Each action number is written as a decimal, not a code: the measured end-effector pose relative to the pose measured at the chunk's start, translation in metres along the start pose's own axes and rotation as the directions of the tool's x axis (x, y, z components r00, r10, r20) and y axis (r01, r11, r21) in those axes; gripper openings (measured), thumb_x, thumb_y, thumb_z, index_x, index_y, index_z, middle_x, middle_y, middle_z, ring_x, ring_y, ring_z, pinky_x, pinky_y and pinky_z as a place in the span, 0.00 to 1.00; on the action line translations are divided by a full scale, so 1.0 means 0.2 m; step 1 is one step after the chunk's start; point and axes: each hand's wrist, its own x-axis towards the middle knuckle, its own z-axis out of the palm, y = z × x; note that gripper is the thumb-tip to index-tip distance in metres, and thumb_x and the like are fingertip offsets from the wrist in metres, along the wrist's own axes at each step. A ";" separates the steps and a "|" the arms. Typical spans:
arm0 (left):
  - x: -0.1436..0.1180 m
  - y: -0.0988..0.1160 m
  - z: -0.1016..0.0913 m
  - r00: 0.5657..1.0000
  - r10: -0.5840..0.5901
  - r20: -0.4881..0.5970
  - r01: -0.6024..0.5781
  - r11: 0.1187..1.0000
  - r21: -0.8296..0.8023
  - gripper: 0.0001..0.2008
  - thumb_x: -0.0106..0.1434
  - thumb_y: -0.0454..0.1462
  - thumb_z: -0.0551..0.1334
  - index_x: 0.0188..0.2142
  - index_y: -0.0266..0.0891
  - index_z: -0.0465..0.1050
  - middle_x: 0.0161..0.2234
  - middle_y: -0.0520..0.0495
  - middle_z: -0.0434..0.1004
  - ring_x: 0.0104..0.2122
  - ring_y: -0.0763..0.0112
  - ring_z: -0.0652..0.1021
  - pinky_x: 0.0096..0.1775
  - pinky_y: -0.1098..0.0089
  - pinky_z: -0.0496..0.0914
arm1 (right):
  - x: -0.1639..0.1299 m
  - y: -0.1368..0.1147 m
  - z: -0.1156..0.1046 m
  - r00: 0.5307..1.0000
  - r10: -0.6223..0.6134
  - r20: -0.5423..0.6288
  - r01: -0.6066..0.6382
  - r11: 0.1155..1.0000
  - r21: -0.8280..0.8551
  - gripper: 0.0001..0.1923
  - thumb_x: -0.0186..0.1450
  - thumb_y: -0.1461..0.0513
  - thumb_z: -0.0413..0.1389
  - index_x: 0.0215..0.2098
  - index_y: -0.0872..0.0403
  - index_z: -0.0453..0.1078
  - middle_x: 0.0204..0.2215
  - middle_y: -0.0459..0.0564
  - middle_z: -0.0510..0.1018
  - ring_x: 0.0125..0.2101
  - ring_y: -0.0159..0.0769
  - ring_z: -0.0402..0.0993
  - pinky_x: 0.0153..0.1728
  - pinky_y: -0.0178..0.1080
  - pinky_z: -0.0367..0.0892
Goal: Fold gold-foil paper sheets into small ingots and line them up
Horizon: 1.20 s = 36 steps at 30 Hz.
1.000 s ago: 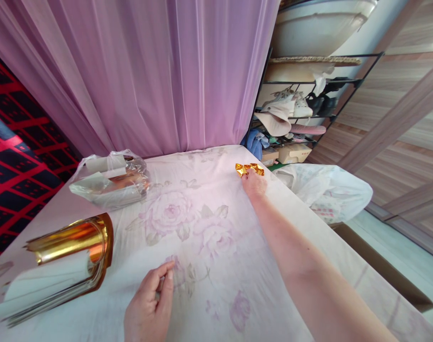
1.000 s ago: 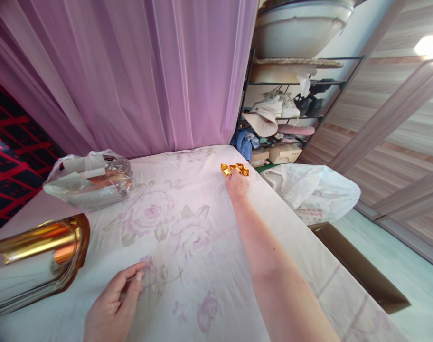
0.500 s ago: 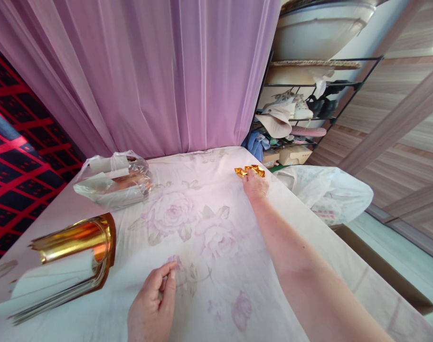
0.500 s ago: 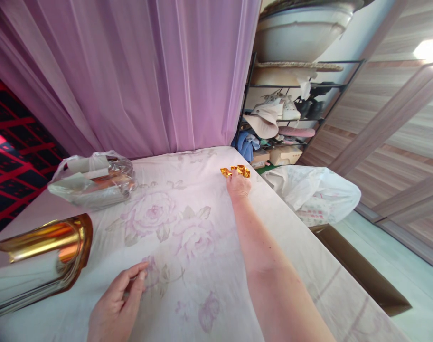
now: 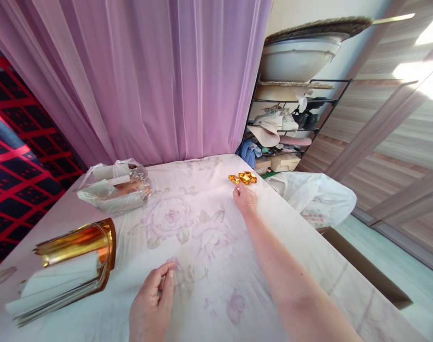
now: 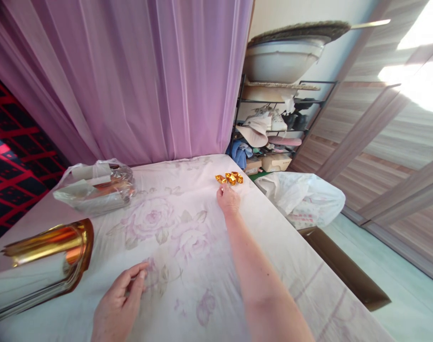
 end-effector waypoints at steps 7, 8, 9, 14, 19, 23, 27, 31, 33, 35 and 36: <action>0.01 0.00 0.01 1.000 -0.001 0.012 0.002 1.000 -0.021 0.21 0.60 0.53 0.56 0.40 0.44 0.79 0.38 0.47 0.84 0.30 0.63 0.82 0.36 0.65 0.77 | -0.15 -0.03 0.03 0.999 0.015 0.051 -0.020 0.995 0.099 0.13 0.70 0.54 0.54 0.47 0.54 0.71 0.45 0.51 0.76 0.41 0.36 0.74 0.43 0.43 0.72; 0.02 0.00 0.01 1.000 0.001 0.016 -0.001 1.000 -0.026 0.21 0.60 0.53 0.55 0.40 0.44 0.78 0.37 0.47 0.84 0.30 0.63 0.82 0.36 0.65 0.76 | -0.18 -0.04 0.03 0.999 0.010 0.035 -0.014 0.993 0.114 0.10 0.71 0.58 0.53 0.43 0.53 0.73 0.43 0.50 0.77 0.40 0.35 0.74 0.44 0.40 0.70; 0.02 0.00 0.01 1.000 0.002 0.019 -0.001 0.999 -0.032 0.21 0.60 0.53 0.55 0.40 0.44 0.78 0.37 0.47 0.84 0.31 0.63 0.82 0.36 0.65 0.76 | -0.20 -0.04 0.03 1.000 0.004 0.017 -0.006 0.992 0.129 0.09 0.69 0.61 0.52 0.40 0.53 0.75 0.42 0.50 0.77 0.40 0.35 0.74 0.44 0.37 0.68; 0.03 0.00 0.02 0.999 -0.009 0.047 0.013 0.997 -0.081 0.20 0.62 0.51 0.55 0.41 0.43 0.77 0.33 0.48 0.83 0.29 0.64 0.81 0.33 0.66 0.75 | -0.36 -0.06 0.05 0.997 -0.038 -0.064 0.051 0.975 0.215 0.10 0.63 0.65 0.53 0.37 0.54 0.77 0.41 0.52 0.79 0.42 0.37 0.74 0.46 0.35 0.64; 0.02 0.04 0.03 1.000 0.013 0.019 -0.010 0.989 -0.146 0.19 0.63 0.48 0.53 0.41 0.41 0.77 0.31 0.47 0.82 0.30 0.64 0.81 0.34 0.65 0.74 | -0.53 -0.08 0.08 0.987 -0.100 -0.125 0.134 0.943 0.305 0.11 0.61 0.66 0.51 0.34 0.54 0.77 0.40 0.53 0.79 0.43 0.40 0.74 0.49 0.38 0.65; 0.03 0.06 0.03 1.000 0.011 -0.004 -0.012 0.991 -0.132 0.16 0.63 0.44 0.53 0.40 0.41 0.78 0.28 0.48 0.81 0.29 0.66 0.80 0.33 0.68 0.73 | -0.67 -0.11 0.09 0.978 -0.135 -0.157 0.184 0.915 0.359 0.12 0.60 0.64 0.49 0.32 0.52 0.75 0.39 0.54 0.80 0.42 0.43 0.75 0.48 0.41 0.67; 0.03 0.07 0.03 1.000 0.020 -0.007 -0.021 0.995 -0.102 0.16 0.65 0.40 0.52 0.40 0.39 0.77 0.26 0.50 0.80 0.26 0.70 0.79 0.30 0.72 0.70 | -0.79 -0.13 0.10 0.968 -0.180 -0.176 0.237 0.886 0.398 0.12 0.59 0.62 0.49 0.30 0.52 0.75 0.39 0.56 0.80 0.41 0.44 0.76 0.48 0.42 0.68; 0.02 0.09 0.00 0.997 0.080 0.007 -0.080 0.997 -0.016 0.16 0.65 0.37 0.51 0.41 0.38 0.77 0.26 0.50 0.79 0.25 0.71 0.78 0.28 0.73 0.69 | -0.84 -0.13 0.08 0.964 -0.195 -0.182 0.256 0.866 0.430 0.12 0.59 0.61 0.48 0.28 0.51 0.74 0.37 0.56 0.80 0.40 0.45 0.76 0.47 0.43 0.68; 0.03 0.12 -0.05 0.990 0.139 0.018 -0.140 0.988 0.063 0.13 0.64 0.36 0.54 0.39 0.40 0.78 0.31 0.49 0.81 0.29 0.71 0.79 0.33 0.72 0.71 | -0.85 -0.13 0.08 0.964 -0.194 -0.180 0.256 0.858 0.446 0.13 0.59 0.60 0.48 0.29 0.51 0.74 0.36 0.56 0.80 0.38 0.45 0.76 0.45 0.44 0.69; 0.05 0.16 -0.13 0.979 0.201 0.026 -0.203 0.965 0.167 0.12 0.64 0.35 0.55 0.40 0.41 0.78 0.38 0.47 0.81 0.35 0.68 0.79 0.41 0.68 0.71 | -0.85 -0.13 0.08 0.966 -0.190 -0.178 0.252 0.851 0.460 0.14 0.59 0.59 0.47 0.29 0.51 0.75 0.35 0.55 0.80 0.36 0.45 0.76 0.43 0.44 0.69; 0.07 0.18 -0.18 0.973 0.228 0.027 -0.229 0.947 0.226 0.12 0.65 0.34 0.55 0.41 0.41 0.78 0.40 0.46 0.81 0.40 0.65 0.78 0.46 0.65 0.70 | -0.85 -0.13 0.08 0.966 -0.187 -0.178 0.251 0.848 0.467 0.14 0.59 0.59 0.47 0.29 0.51 0.75 0.35 0.55 0.80 0.36 0.45 0.76 0.43 0.44 0.69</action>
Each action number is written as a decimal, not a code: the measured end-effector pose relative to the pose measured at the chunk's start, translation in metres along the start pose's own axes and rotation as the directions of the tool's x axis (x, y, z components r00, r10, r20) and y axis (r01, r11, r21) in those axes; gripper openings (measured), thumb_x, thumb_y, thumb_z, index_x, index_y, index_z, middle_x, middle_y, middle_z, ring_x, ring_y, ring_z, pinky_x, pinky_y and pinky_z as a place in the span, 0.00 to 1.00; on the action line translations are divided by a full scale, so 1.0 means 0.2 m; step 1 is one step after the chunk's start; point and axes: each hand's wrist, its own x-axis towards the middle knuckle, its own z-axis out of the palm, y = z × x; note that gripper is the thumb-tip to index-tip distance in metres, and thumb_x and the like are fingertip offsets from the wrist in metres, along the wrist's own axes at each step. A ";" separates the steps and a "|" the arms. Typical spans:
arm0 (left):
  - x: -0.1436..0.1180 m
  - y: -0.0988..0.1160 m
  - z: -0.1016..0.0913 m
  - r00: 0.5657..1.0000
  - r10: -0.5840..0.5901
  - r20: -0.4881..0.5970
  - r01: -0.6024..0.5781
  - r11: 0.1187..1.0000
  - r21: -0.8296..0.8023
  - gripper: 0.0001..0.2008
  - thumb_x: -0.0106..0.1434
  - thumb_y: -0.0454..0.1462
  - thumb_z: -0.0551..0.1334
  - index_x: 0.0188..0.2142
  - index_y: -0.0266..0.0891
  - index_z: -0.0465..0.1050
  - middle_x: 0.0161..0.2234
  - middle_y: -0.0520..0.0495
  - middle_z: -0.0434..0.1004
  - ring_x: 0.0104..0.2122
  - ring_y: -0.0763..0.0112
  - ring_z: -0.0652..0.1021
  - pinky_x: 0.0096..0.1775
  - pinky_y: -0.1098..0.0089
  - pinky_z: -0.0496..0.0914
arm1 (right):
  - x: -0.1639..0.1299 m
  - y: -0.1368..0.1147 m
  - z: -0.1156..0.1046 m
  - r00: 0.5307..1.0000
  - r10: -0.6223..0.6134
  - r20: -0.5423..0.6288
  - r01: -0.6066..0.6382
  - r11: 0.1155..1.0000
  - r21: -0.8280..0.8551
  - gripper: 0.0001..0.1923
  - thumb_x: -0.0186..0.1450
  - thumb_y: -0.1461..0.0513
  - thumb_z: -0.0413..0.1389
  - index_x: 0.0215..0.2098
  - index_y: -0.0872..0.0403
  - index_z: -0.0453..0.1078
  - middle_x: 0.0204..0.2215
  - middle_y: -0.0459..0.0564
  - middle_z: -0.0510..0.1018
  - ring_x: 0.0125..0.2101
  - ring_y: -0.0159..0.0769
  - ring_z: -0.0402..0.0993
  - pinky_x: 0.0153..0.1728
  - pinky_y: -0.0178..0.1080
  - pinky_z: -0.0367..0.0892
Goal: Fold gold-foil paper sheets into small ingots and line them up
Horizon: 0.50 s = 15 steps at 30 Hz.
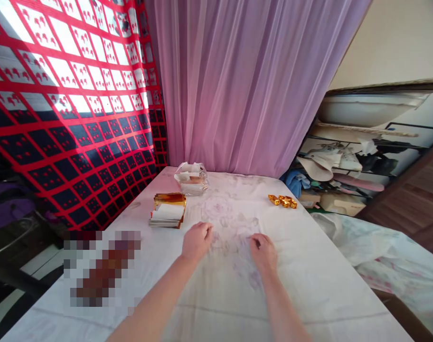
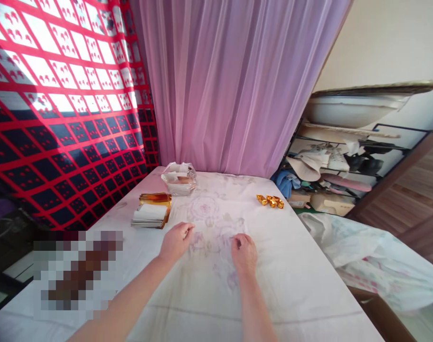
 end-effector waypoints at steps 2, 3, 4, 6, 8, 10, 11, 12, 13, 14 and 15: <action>0.07 0.01 -0.11 0.999 0.046 0.006 -0.046 0.992 0.116 0.11 0.64 0.34 0.56 0.39 0.42 0.78 0.41 0.44 0.79 0.46 0.60 0.75 0.52 0.60 0.66 | 0.00 0.00 0.00 1.000 0.005 -0.001 -0.005 1.000 0.015 0.15 0.58 0.58 0.47 0.29 0.52 0.75 0.34 0.55 0.80 0.36 0.44 0.76 0.43 0.43 0.69; 0.11 0.00 -0.16 0.998 0.060 0.014 -0.061 0.983 0.171 0.10 0.64 0.34 0.57 0.39 0.42 0.78 0.42 0.44 0.79 0.49 0.58 0.74 0.55 0.57 0.63 | 0.00 0.00 0.00 1.000 0.009 -0.001 -0.009 1.000 0.023 0.15 0.58 0.58 0.47 0.30 0.52 0.75 0.35 0.56 0.80 0.36 0.44 0.76 0.43 0.43 0.69; 0.15 -0.01 -0.21 0.998 0.067 0.019 -0.070 0.972 0.225 0.09 0.64 0.35 0.58 0.39 0.42 0.78 0.45 0.43 0.77 0.51 0.56 0.72 0.57 0.54 0.61 | 0.00 0.00 0.01 1.000 0.015 -0.001 -0.015 0.999 0.032 0.16 0.58 0.57 0.47 0.30 0.52 0.76 0.35 0.56 0.80 0.36 0.44 0.76 0.43 0.43 0.68; 0.23 -0.05 -0.32 0.997 0.069 0.038 -0.078 0.943 0.324 0.08 0.63 0.37 0.62 0.42 0.42 0.77 0.52 0.41 0.73 0.57 0.51 0.67 0.61 0.50 0.55 | 0.00 0.01 0.01 0.999 0.032 0.000 -0.032 0.998 0.052 0.17 0.58 0.56 0.46 0.31 0.53 0.76 0.36 0.56 0.80 0.35 0.43 0.76 0.41 0.43 0.68; 0.29 -0.10 -0.41 0.996 0.039 0.085 -0.071 0.908 0.413 0.14 0.60 0.40 0.66 0.44 0.39 0.76 0.55 0.38 0.71 0.60 0.47 0.64 0.63 0.46 0.50 | 0.00 0.02 0.01 0.999 0.053 0.000 -0.053 0.996 0.074 0.19 0.58 0.55 0.46 0.32 0.54 0.76 0.36 0.56 0.80 0.34 0.43 0.75 0.39 0.43 0.68; 0.32 -0.16 -0.49 0.986 -0.029 0.164 -0.056 0.870 0.491 0.17 0.61 0.45 0.66 0.44 0.35 0.75 0.50 0.36 0.74 0.54 0.47 0.71 0.61 0.41 0.54 | 0.00 0.03 0.02 0.998 0.068 0.000 -0.068 0.993 0.098 0.20 0.58 0.54 0.46 0.32 0.54 0.76 0.36 0.57 0.80 0.34 0.43 0.75 0.38 0.42 0.68; 0.33 -0.19 -0.52 0.975 -0.065 0.211 -0.056 0.852 0.521 0.17 0.63 0.46 0.65 0.44 0.35 0.75 0.47 0.38 0.75 0.51 0.50 0.74 0.59 0.42 0.59 | 0.00 0.03 0.02 0.997 0.073 0.000 -0.073 0.991 0.110 0.20 0.58 0.53 0.46 0.32 0.54 0.76 0.36 0.57 0.80 0.34 0.43 0.75 0.38 0.42 0.67; 0.33 -0.21 -0.55 0.961 -0.095 0.259 -0.065 0.836 0.545 0.17 0.64 0.46 0.64 0.46 0.36 0.74 0.48 0.40 0.75 0.49 0.55 0.75 0.55 0.46 0.65 | 0.01 0.03 0.02 0.997 0.077 0.001 -0.076 0.990 0.121 0.20 0.58 0.53 0.46 0.33 0.54 0.77 0.36 0.56 0.80 0.34 0.42 0.75 0.38 0.42 0.67; 0.33 -0.22 -0.58 0.947 -0.117 0.299 -0.077 0.822 0.564 0.17 0.67 0.44 0.62 0.51 0.38 0.71 0.51 0.42 0.73 0.48 0.60 0.76 0.51 0.52 0.71 | 0.01 0.03 0.02 0.997 0.080 0.001 -0.079 0.988 0.132 0.20 0.58 0.53 0.46 0.33 0.54 0.77 0.36 0.56 0.80 0.33 0.42 0.75 0.38 0.42 0.67; 0.33 -0.23 -0.60 0.936 -0.131 0.327 -0.087 0.813 0.575 0.18 0.68 0.43 0.61 0.54 0.38 0.69 0.52 0.42 0.72 0.48 0.61 0.76 0.47 0.54 0.73 | 0.01 0.03 0.02 0.997 0.082 0.002 -0.082 0.986 0.142 0.19 0.58 0.53 0.47 0.33 0.54 0.77 0.36 0.56 0.80 0.33 0.42 0.75 0.37 0.42 0.67; 0.32 -0.24 -0.62 0.927 -0.148 0.345 -0.091 0.804 0.588 0.19 0.67 0.43 0.61 0.54 0.37 0.69 0.52 0.42 0.72 0.47 0.60 0.76 0.47 0.55 0.74 | 0.01 0.04 0.03 0.996 0.085 0.002 -0.084 0.985 0.151 0.19 0.58 0.54 0.47 0.33 0.54 0.77 0.36 0.56 0.80 0.33 0.41 0.75 0.37 0.41 0.67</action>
